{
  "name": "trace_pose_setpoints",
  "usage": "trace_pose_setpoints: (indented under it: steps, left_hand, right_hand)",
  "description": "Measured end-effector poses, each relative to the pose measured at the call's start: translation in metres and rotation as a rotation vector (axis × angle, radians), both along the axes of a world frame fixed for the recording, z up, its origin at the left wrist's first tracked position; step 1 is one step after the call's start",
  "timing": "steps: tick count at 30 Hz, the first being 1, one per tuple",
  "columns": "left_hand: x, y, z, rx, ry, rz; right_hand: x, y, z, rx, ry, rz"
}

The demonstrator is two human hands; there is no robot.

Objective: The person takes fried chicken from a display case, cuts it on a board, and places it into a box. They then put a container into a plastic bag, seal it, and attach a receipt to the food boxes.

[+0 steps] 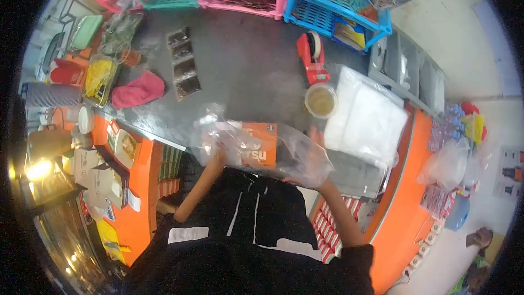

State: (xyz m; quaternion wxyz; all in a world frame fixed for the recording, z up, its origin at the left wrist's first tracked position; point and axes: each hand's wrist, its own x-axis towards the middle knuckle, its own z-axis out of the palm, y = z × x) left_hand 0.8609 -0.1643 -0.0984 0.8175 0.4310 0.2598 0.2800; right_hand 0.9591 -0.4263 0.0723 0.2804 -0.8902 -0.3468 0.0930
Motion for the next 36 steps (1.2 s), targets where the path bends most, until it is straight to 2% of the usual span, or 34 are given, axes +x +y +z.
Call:
trace_pose_setpoints:
  steps: [1, 2, 3, 5, 6, 8, 9, 11, 12, 13, 14, 15, 16, 18, 19, 21, 22, 23, 25, 26, 27, 28, 30, 31, 36]
  left_hand:
    - [0.001, 0.006, 0.012, 0.736, 0.179, -0.136]
    - [-0.004, 0.012, 0.028, 1.467, 0.391, -0.281]
    - [-0.005, 0.008, 0.05, 1.481, 0.417, -0.27]
    - [0.01, -0.008, 0.086, -0.006, 0.218, -0.083]
    - [0.008, 0.0, 0.077, 0.007, 0.215, -0.073]
    - [-0.006, 0.005, 0.045, 1.489, 0.461, -0.421]
    - [-0.006, 0.001, 0.043, 1.481, 0.47, -0.418]
    - [0.004, -0.01, 0.043, 0.152, 0.28, -0.309]
    - [0.006, -0.008, 0.027, 0.436, 0.091, -0.304]
    - [0.005, -0.007, 0.045, 0.431, 0.097, -0.304]
    - [0.013, -0.004, 0.087, 0.703, 0.199, -0.412]
    - [0.019, 0.001, 0.123, 0.976, 0.304, -0.525]
    - [0.019, 0.005, 0.146, 0.971, 0.31, -0.535]
    - [0.019, 0.018, 0.174, 1.784, -0.119, -0.857]
    - [0.014, 0.028, 0.169, 1.782, -0.128, -0.862]
    - [0.005, 0.051, 0.156, 1.481, -0.243, -0.953]
    - [0.003, 0.052, 0.154, 1.3, 0.011, -0.895]
    - [0.002, 0.052, 0.148, 1.3, -0.003, -0.906]
    - [0.002, 0.054, 0.129, 0.99, 0.076, -0.994]
    - [0.009, 0.059, 0.119, 1.259, -0.016, -1.05]
    - [0.022, 0.061, 0.123, 1.252, -0.026, -1.06]
    - [0.039, 0.061, 0.13, 1.37, -0.126, -1.087]
    - [0.06, 0.06, 0.134, 1.542, -0.285, -1.163]
    - [0.063, 0.055, 0.133, 1.559, -0.316, -1.236]
    - [0.067, 0.04, 0.12, 1.552, -0.386, -1.424]
  right_hand:
    - [0.013, 0.026, 0.014, -0.184, 0.013, 0.098]
    - [0.013, 0.045, 0.009, -0.153, 0.023, 0.155]
    - [0.008, 0.062, 0.0, -0.066, 0.068, 0.182]
    - [-0.012, 0.094, -0.02, 0.099, 0.158, 0.215]
    - [-0.024, 0.104, -0.028, 0.169, 0.209, 0.216]
    - [-0.037, 0.114, -0.042, 0.289, 0.335, 0.187]
    - [-0.039, 0.114, -0.047, 0.349, 0.405, 0.159]
    - [-0.033, 0.11, -0.055, 0.544, 0.632, 0.065]
    - [-0.031, 0.108, -0.058, 0.688, 0.78, 0.016]
    - [-0.03, 0.107, -0.057, 0.787, 0.888, -0.014]
    - [-0.025, 0.09, -0.071, 0.083, 0.346, 0.414]
    - [-0.028, 0.095, -0.062, 0.127, 0.303, 0.419]
    - [-0.033, 0.102, -0.056, 0.178, 0.316, 0.393]
    - [-0.037, 0.109, -0.044, 0.223, 0.327, 0.391]
    - [-0.038, 0.111, -0.037, 0.239, 0.328, 0.399]
    - [-0.037, 0.119, -0.028, 0.255, 0.319, 0.424]
    - [-0.032, 0.124, -0.024, 0.258, 0.305, 0.437]
    - [-0.027, 0.129, -0.022, 0.259, 0.29, 0.45]
    - [-0.016, 0.143, -0.024, 0.265, 0.273, 0.462]
    - [-0.012, 0.149, -0.027, 0.263, 0.269, 0.468]
    - [-0.008, 0.154, -0.031, 0.265, 0.265, 0.474]
    - [-0.005, 0.158, -0.035, 0.258, 0.263, 0.462]
    - [-0.001, 0.167, -0.043, 0.179, -0.196, 0.852]
    - [0.003, 0.172, -0.043, 0.171, -0.199, 0.843]
    - [0.014, 0.195, -0.023, 0.244, 0.65, 0.499]
